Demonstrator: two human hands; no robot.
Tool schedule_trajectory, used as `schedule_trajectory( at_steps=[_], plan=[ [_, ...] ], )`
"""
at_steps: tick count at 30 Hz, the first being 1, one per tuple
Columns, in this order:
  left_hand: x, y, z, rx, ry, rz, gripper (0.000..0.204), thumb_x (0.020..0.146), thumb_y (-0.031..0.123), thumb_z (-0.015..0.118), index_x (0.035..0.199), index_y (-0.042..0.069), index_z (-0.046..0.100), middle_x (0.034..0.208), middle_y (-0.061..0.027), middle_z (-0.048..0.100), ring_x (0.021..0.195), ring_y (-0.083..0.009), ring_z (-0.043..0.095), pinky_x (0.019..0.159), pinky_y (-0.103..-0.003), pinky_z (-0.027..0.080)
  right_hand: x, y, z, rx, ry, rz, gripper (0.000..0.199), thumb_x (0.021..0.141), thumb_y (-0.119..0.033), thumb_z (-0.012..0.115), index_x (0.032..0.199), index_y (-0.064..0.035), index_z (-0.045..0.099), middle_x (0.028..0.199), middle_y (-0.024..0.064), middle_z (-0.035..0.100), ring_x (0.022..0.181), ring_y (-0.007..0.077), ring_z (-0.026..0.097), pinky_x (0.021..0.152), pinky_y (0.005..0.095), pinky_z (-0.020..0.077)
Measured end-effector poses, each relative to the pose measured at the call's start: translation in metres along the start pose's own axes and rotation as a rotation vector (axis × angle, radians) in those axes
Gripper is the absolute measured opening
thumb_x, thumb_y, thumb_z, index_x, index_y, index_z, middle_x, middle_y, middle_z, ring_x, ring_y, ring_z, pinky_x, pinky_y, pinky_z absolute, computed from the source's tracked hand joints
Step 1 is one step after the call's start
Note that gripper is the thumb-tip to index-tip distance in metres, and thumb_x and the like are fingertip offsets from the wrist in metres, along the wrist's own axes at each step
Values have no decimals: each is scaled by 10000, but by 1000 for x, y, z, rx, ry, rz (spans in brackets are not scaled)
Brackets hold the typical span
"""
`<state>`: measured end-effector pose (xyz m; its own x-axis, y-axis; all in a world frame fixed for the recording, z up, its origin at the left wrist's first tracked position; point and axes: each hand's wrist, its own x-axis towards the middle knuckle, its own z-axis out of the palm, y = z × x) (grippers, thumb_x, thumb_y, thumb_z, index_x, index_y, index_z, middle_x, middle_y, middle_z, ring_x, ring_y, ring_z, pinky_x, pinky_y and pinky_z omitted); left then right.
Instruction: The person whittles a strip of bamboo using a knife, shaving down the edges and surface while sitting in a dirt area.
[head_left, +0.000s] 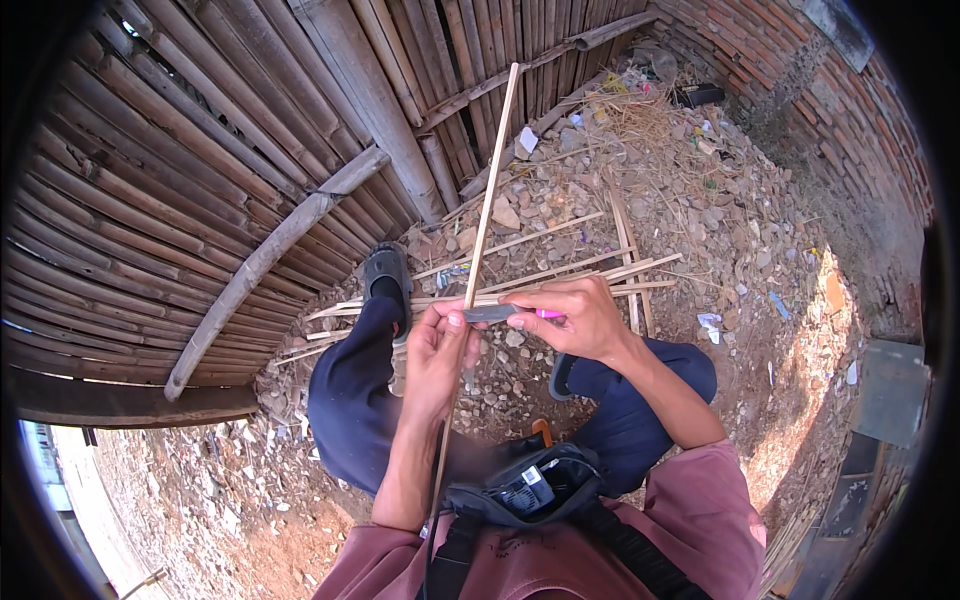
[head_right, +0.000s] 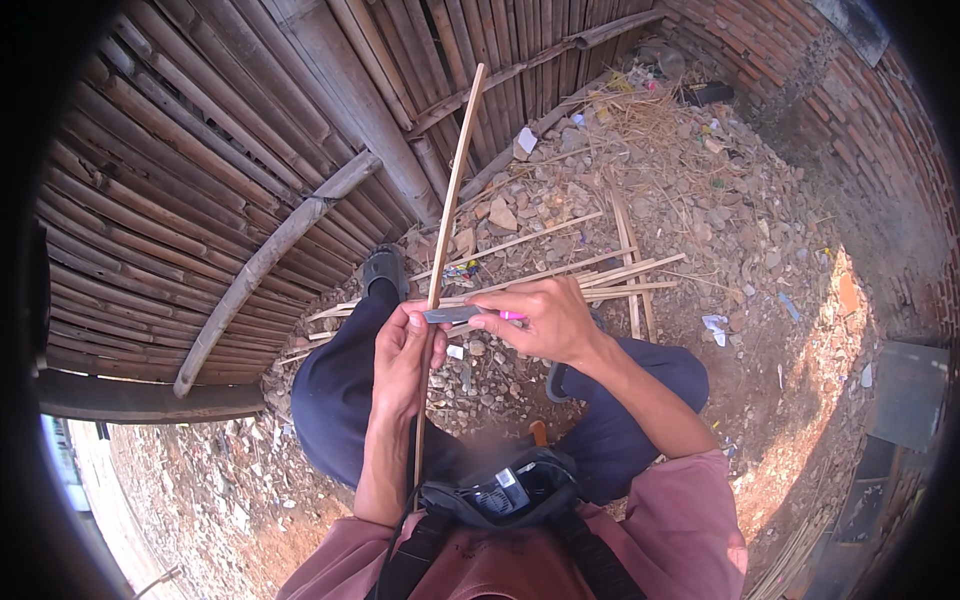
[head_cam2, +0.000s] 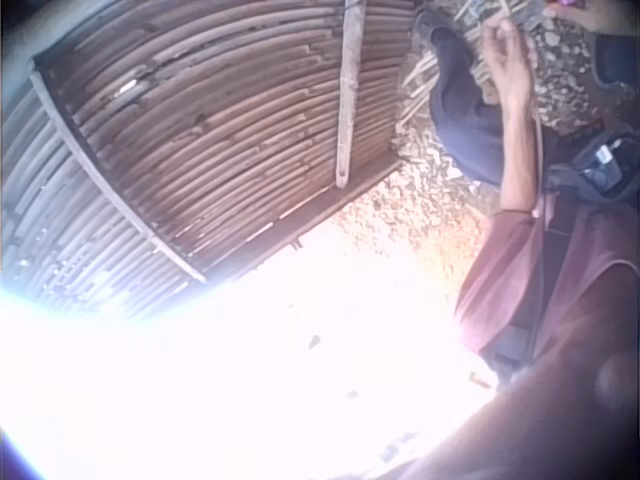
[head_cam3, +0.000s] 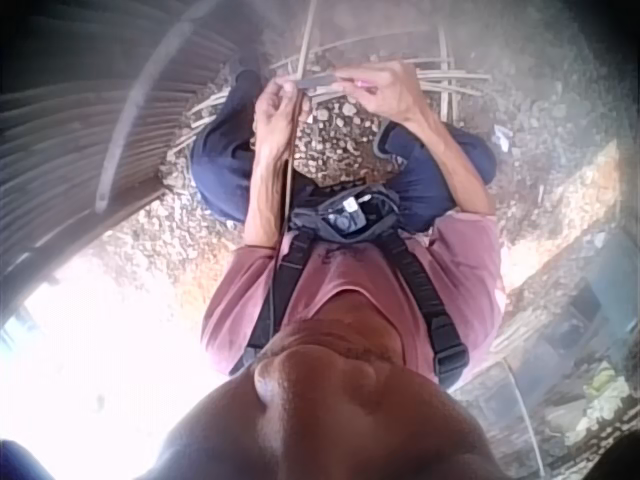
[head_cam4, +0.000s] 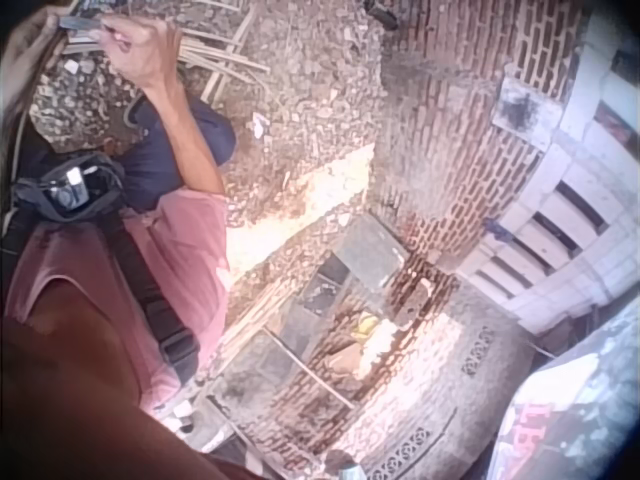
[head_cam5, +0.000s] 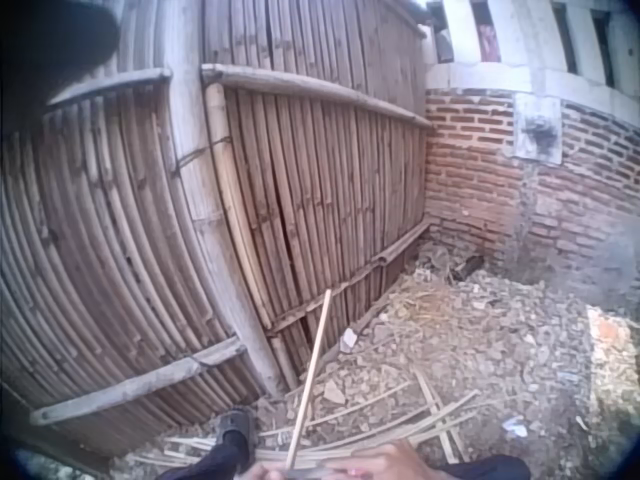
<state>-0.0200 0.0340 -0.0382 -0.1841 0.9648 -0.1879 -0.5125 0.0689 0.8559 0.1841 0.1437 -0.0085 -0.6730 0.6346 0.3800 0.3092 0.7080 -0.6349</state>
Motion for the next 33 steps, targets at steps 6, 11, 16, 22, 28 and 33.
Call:
schedule_trajectory(
  at_steps=[6,11,16,22,28,33],
  plan=[
    [0,1,1,-18,40,6,220,1101,254,619,1165,43,623,909,-50,692,647,-56,543,554,-206,399,-2,-1,4,35,19,23,224,897,-235,833,1040,-63,846,878,117,808,683,238,764,599,332,570],
    [1,3,-3,-16,53,16,280,1081,303,651,1148,35,607,878,-48,622,593,-63,506,514,-224,393,-3,-4,9,35,75,14,230,892,-240,842,1026,-52,846,870,121,807,675,241,763,599,331,571],
    [1,5,-2,-37,69,12,270,1074,313,664,1125,54,604,855,-40,602,531,-55,472,474,-222,371,-4,-9,10,21,104,10,241,882,-248,851,1032,-59,847,804,117,789,637,245,743,582,337,560],
    [2,4,-2,-32,62,22,273,1074,322,661,1122,59,602,848,-39,604,502,-53,449,463,-224,373,-6,-10,14,-24,156,-5,244,873,-279,855,1045,-105,853,754,89,768,588,226,715,526,337,527],
    [2,4,-3,-28,66,29,267,1077,321,658,1129,64,604,844,-36,604,497,-53,447,459,-224,372,-6,-12,15,-33,176,-11,253,866,-268,862,1066,-114,853,692,78,735,554,223,688,503,347,507],
    [1,6,-2,-40,61,26,256,1081,314,652,1127,67,602,844,-34,602,494,-54,445,457,-224,371,-7,-14,14,-65,180,-13,261,856,-273,870,1067,-120,854,674,71,719,526,211,665,475,342,481]
  ],
)
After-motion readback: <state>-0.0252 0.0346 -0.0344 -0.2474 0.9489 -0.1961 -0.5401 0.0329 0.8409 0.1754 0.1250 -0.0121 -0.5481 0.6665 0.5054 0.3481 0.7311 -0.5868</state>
